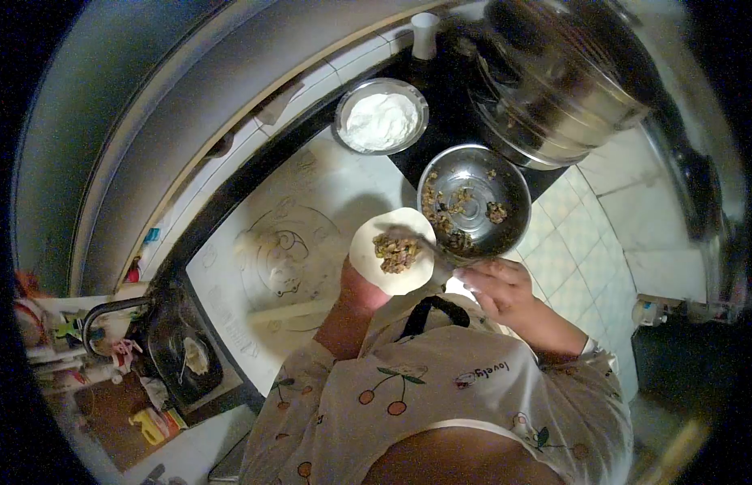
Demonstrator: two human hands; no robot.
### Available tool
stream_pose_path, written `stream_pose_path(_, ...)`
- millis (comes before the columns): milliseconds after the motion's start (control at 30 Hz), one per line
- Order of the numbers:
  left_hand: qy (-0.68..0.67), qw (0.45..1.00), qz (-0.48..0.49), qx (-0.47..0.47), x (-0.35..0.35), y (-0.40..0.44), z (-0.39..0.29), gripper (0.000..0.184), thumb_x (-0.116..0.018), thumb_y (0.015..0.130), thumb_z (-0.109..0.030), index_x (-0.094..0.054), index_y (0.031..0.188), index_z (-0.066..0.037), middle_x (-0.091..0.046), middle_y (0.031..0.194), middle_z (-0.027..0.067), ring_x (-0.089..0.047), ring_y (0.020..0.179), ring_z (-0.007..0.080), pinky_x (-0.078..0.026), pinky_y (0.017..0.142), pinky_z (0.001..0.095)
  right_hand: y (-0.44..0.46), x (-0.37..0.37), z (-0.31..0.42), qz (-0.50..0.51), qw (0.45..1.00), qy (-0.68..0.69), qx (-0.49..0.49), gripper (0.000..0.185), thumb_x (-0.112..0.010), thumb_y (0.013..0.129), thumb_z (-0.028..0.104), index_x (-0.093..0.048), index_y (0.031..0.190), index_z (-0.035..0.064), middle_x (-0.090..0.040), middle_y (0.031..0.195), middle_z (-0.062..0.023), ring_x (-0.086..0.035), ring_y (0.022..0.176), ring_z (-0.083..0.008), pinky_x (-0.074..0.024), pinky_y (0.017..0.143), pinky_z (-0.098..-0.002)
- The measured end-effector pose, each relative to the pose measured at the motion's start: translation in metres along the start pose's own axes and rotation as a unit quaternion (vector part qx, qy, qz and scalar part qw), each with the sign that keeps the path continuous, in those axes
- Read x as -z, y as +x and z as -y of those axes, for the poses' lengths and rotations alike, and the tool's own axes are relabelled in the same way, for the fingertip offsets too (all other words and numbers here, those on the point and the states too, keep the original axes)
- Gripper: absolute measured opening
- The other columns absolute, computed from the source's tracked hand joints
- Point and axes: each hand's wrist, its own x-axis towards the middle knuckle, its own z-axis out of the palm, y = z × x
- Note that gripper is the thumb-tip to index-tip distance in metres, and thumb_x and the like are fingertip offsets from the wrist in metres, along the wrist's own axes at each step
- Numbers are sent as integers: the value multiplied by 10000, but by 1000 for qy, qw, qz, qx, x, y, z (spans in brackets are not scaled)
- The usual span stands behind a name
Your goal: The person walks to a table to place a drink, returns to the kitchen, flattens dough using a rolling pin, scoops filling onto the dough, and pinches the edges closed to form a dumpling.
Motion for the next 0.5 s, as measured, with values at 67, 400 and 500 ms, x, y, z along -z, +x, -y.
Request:
stream_pose_path(67, 470, 875, 13, -119, 4, -1, -4, 494, -667, 761, -202, -465, 1187, -54, -574, 1121, 96, -555, 1035, 205, -433, 912, 341, 9, -5, 4, 24, 997, -28, 61, 333, -604, 677, -26, -613, 1004, 38, -623, 915, -112, -628, 730, -239, -520, 606, -320)
stream_pose_path(400, 554, 817, -46, -157, 1, -6, -25, 496, -720, 704, -231, -520, 1127, -65, -606, 1063, 81, -569, 1019, 201, -446, 875, 320, 19, -13, 15, -34, 998, 28, 39, 325, -606, 696, -40, -616, 1015, 25, -632, 846, -129, -620, 654, -208, -496, 575, -303)
stream_pose_path(500, 537, 832, -39, -134, 9, -3, -20, 518, -713, 710, -237, -502, 1151, -67, -593, 1090, 81, -565, 1026, 205, -442, 883, 326, 25, -12, 20, 21, 998, 53, -17, 283, -593, 721, -26, -626, 998, 22, -638, 838, -130, -619, 640, -214, -485, 567, -295)
